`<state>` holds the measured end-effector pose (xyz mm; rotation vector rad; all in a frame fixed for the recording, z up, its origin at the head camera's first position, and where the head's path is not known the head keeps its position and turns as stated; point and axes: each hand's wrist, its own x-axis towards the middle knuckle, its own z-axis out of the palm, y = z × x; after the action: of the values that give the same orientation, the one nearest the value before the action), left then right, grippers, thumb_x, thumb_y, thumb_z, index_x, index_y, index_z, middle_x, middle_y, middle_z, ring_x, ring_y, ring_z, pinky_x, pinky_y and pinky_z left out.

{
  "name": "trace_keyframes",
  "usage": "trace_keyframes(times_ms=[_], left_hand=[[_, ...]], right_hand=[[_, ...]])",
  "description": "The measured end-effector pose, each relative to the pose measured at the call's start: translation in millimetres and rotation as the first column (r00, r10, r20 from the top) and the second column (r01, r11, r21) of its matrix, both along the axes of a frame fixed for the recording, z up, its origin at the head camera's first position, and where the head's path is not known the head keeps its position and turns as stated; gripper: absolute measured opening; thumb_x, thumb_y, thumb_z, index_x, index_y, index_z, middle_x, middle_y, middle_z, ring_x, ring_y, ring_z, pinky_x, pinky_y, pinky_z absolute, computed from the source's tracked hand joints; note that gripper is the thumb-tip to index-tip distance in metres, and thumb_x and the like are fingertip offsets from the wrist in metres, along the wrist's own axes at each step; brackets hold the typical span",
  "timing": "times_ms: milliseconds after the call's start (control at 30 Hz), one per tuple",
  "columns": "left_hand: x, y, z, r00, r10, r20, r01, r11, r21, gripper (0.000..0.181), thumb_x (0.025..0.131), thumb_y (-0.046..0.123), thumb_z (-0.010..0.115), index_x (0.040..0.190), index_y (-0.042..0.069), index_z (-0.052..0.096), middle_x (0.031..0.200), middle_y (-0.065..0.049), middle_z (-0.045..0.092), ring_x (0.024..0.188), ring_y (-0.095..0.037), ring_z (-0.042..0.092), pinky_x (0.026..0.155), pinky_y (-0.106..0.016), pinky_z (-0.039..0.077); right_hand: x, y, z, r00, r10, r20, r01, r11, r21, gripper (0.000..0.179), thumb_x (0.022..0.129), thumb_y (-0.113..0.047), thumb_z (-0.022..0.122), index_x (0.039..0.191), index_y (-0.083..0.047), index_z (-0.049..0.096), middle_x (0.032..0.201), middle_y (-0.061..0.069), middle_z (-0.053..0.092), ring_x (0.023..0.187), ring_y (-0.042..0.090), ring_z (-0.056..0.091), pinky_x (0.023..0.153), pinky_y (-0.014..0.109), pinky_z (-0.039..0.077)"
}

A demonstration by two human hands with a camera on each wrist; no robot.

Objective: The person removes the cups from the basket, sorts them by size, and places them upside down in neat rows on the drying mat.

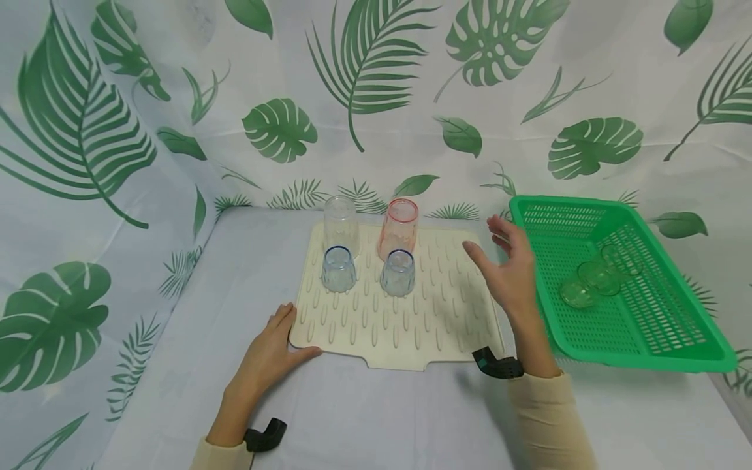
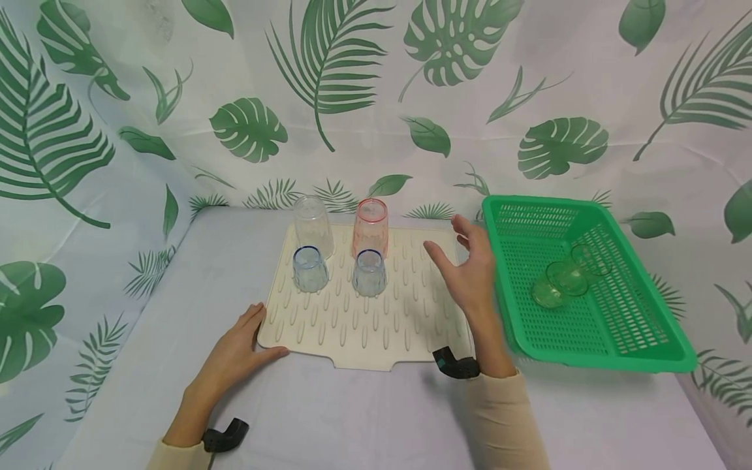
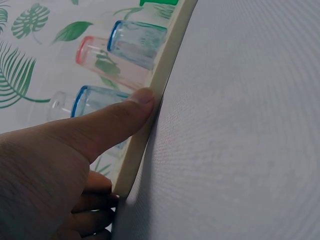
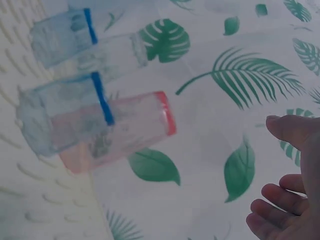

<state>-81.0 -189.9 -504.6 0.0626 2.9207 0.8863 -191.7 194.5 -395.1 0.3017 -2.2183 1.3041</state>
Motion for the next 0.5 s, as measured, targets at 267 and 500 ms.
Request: trace_keyframes(times_ms=[267,500], left_hand=[[0.2,-0.3,0.2,1.0,0.002,0.0,-0.002,1.0,-0.005,0.101,0.081,0.054,0.078,0.154,-0.001,0.035,0.162,-0.021,0.031,0.152,-0.041,0.026,0.12,-0.058,0.032],[0.7,0.5,0.4,1.0,0.004,-0.004,-0.004,1.0,0.002,0.099,0.082,0.054,0.077,0.154,-0.001,0.036,0.162,-0.021,0.031,0.152,-0.041,0.026,0.119,-0.058,0.032]], right_hand=[[1.9,27,15.5,0.995,-0.102,0.011,0.102,0.995,-0.01,0.056,0.086,-0.004,0.077,0.137,0.003,0.056,0.131,0.018,0.061,0.119,0.008,0.058,0.103,0.018,0.049],[0.2,51,23.3,0.976,-0.211,0.051,0.21,0.977,0.038,0.056,0.087,-0.011,0.078,0.137,0.001,0.056,0.132,0.015,0.06,0.12,0.014,0.057,0.104,0.02,0.049]])
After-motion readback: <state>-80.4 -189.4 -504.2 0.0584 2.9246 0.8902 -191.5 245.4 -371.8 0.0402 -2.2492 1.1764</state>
